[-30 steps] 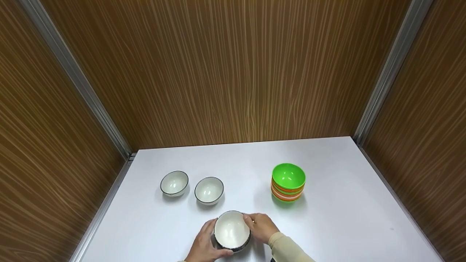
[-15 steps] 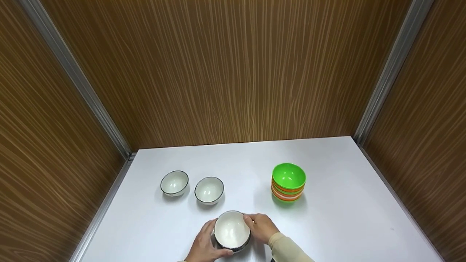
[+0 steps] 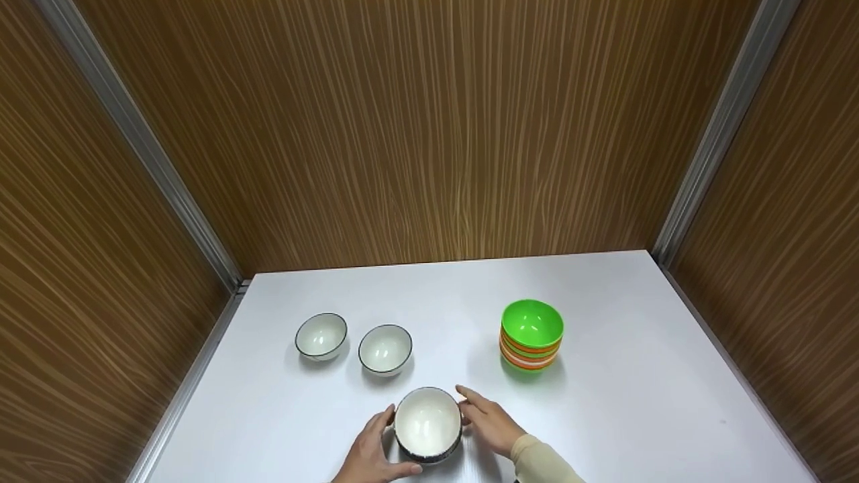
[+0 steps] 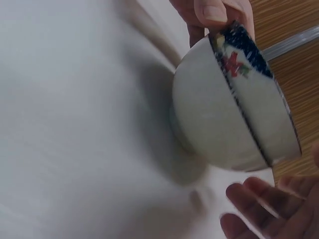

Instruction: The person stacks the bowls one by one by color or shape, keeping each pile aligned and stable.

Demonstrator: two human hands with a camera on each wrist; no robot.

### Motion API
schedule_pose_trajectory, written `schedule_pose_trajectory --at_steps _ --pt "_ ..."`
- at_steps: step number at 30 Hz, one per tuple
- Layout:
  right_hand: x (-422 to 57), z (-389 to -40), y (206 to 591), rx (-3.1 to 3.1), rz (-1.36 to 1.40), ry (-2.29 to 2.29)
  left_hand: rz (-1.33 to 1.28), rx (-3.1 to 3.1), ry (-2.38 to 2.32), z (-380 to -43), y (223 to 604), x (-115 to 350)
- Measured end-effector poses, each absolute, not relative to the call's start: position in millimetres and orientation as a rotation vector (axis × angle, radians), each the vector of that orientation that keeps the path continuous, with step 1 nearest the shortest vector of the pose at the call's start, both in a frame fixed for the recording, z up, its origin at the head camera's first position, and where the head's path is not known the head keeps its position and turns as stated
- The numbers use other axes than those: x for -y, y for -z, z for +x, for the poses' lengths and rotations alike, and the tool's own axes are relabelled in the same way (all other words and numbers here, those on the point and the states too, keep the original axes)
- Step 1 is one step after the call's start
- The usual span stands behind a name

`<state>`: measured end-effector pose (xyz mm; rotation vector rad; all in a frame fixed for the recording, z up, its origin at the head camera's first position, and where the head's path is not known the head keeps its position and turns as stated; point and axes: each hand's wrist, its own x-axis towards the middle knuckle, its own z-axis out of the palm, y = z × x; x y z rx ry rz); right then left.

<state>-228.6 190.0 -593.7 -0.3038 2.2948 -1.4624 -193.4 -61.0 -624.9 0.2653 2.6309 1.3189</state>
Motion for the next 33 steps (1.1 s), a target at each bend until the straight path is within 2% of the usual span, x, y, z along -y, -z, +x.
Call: schedule_pose_trajectory --at_steps 10,16,26,33 --pt "-193.9 -217.7 615.5 -2.299 -0.599 1.368 0.170 -2.446 -1.329 -196.0 627.9 65.7" --pt "-185.2 -216.3 625.6 -2.303 -0.514 1.391 0.199 -2.449 -1.339 -197.5 626.7 65.3" --pt "-176.8 -213.0 630.4 -2.386 -0.568 1.471 0.267 -2.507 -1.342 -201.8 624.9 61.9" --pt "-169.8 -215.4 632.7 -2.534 -0.458 1.444 0.295 -2.664 -1.300 -204.5 623.4 55.6"
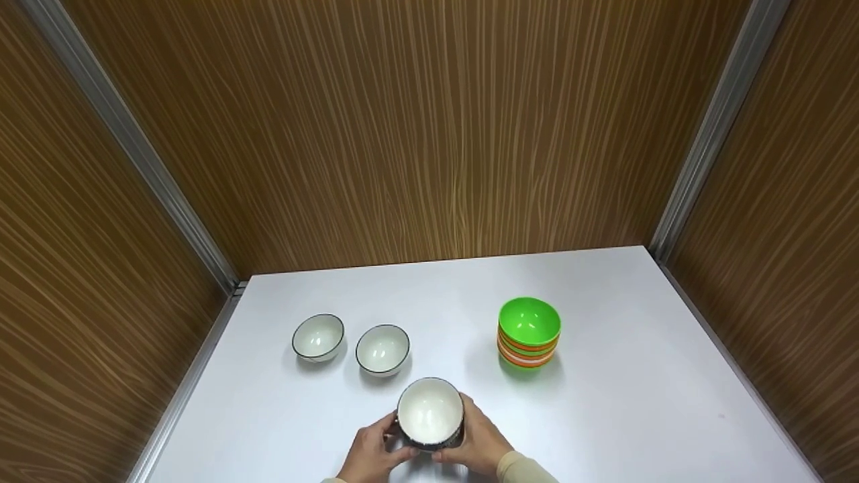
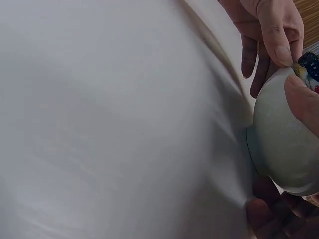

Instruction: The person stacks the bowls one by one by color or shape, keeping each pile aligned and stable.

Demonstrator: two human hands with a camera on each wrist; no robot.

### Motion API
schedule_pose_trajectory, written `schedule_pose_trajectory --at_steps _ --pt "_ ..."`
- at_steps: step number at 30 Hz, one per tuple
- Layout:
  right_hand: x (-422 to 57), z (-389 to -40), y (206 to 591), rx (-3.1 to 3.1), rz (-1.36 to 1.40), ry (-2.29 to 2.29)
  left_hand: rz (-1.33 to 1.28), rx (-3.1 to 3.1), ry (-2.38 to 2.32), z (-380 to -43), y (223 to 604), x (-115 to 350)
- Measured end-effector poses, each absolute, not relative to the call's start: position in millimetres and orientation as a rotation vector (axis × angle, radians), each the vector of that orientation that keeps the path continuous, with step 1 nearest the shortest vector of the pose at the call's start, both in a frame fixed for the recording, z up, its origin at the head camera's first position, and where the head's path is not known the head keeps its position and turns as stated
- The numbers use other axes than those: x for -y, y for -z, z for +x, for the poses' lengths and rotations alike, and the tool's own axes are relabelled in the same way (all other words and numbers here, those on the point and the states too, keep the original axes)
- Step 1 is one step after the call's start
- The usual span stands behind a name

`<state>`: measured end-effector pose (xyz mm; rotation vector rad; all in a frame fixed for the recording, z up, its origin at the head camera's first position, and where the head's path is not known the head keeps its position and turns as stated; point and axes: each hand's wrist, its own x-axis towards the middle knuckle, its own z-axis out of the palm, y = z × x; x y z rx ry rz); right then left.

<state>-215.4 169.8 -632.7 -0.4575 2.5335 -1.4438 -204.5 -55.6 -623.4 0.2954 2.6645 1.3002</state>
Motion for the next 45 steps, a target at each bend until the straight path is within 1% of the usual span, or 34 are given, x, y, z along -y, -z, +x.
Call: schedule_pose_trajectory --at_steps 5,12,18,24,32,37,45 --pt "-158.0 -216.5 636.7 -2.572 -0.349 1.509 0.206 -2.679 -1.317 -205.0 624.0 53.3" --pt "-149.3 -220.1 643.5 -2.649 -0.224 1.555 0.237 -2.649 -1.329 -205.5 623.7 54.2" --pt "-150.1 -229.1 642.8 -2.679 -0.154 1.589 0.160 -2.650 -1.337 -204.3 621.1 56.0" --pt "-153.6 -245.4 641.7 -2.671 -0.070 1.634 0.106 -2.677 -1.303 -204.2 621.9 62.0" --pt "-157.0 -272.2 639.0 -2.634 0.049 1.618 0.046 -2.697 -1.029 -202.0 630.0 68.3" --pt "-160.6 -287.9 638.8 -2.635 0.092 1.626 0.041 -2.646 -1.001 -201.4 636.5 70.2" --pt "-167.0 -307.4 635.8 -2.568 0.114 1.727 0.162 -2.666 -0.889 -204.7 639.7 73.3"
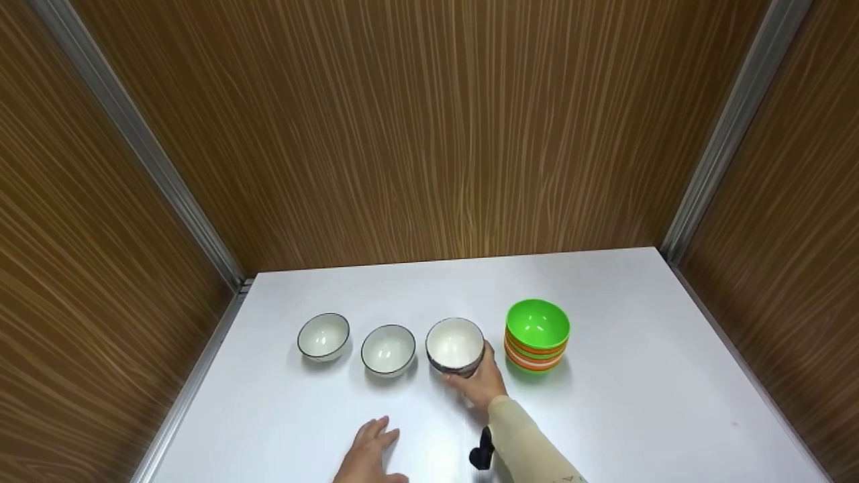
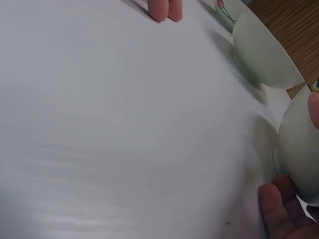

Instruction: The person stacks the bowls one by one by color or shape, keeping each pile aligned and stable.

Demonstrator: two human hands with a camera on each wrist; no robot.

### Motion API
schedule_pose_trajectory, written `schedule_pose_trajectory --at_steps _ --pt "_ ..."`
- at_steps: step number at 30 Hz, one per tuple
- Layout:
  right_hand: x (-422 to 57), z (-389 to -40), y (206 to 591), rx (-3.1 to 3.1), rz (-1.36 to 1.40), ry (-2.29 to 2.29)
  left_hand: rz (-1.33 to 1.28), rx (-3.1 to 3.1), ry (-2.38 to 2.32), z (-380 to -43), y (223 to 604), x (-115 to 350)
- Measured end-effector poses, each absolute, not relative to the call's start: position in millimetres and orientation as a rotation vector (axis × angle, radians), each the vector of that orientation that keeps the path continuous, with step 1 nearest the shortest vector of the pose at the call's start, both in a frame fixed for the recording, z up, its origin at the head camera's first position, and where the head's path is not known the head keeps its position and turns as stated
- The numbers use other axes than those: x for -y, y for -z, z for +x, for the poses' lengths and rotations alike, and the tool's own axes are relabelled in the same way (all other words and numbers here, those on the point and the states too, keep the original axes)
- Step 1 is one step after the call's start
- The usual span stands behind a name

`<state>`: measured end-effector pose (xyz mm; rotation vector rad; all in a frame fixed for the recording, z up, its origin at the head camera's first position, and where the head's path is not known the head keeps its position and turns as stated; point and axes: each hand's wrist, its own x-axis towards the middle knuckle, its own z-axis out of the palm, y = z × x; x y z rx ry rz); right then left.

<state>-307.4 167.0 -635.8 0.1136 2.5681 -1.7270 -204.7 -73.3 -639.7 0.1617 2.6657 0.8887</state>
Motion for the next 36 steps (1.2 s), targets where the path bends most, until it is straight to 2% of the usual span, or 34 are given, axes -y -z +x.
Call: schedule_pose_trajectory --at_steps 29,36 --pt "-168.5 -322.6 635.5 -2.355 0.216 1.874 0.217 -2.675 -0.879 -204.6 641.8 77.3" --pt "-170.5 -316.0 642.0 -2.499 0.167 1.694 0.159 -2.629 -0.910 -205.0 640.2 77.0"
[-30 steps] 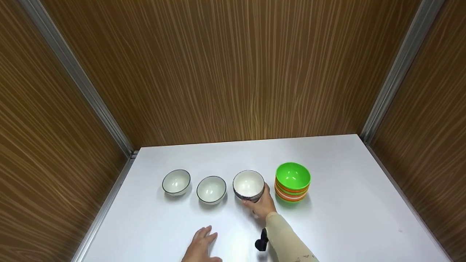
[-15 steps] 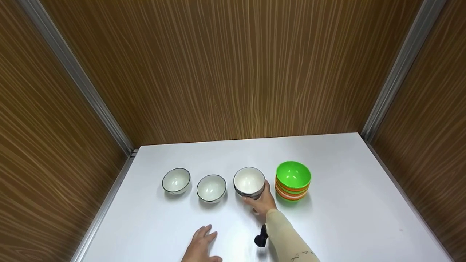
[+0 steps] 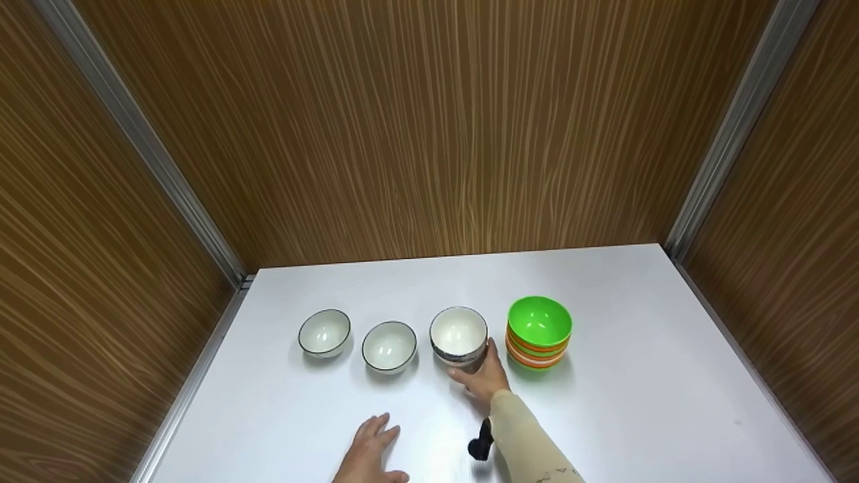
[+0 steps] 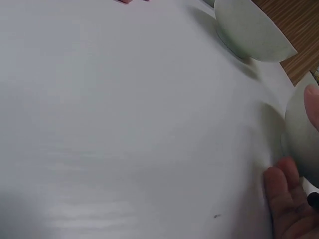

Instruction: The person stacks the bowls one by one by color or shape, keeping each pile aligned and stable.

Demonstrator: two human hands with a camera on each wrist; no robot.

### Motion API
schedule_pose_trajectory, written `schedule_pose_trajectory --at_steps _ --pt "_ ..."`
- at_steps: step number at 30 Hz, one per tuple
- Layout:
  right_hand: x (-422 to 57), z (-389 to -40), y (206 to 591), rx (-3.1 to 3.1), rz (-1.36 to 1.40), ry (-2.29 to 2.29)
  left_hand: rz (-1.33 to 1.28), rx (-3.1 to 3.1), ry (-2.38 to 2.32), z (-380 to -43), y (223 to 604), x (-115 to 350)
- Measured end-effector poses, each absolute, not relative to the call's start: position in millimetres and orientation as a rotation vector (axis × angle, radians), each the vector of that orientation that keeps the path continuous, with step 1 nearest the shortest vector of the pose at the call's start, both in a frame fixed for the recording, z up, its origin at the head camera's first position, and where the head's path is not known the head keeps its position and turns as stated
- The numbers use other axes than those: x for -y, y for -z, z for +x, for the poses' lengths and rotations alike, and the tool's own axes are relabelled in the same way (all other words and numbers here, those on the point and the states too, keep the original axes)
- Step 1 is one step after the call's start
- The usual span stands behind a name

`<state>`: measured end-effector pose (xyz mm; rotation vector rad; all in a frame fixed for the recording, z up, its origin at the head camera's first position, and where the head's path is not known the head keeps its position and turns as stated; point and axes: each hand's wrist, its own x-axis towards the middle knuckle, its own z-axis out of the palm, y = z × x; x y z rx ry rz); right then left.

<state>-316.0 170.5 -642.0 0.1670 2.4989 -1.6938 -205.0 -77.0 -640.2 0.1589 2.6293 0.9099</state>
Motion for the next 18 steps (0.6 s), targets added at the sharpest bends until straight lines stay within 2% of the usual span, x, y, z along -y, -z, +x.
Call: schedule_pose_trajectory --at_steps 10,18 --pt "-168.0 -280.9 641.9 -2.297 0.281 1.838 0.181 -2.628 -0.973 -201.2 634.4 75.5" --pt "-163.1 -262.5 632.8 -2.125 0.186 1.741 0.125 -2.762 -1.156 -208.1 627.3 86.5"
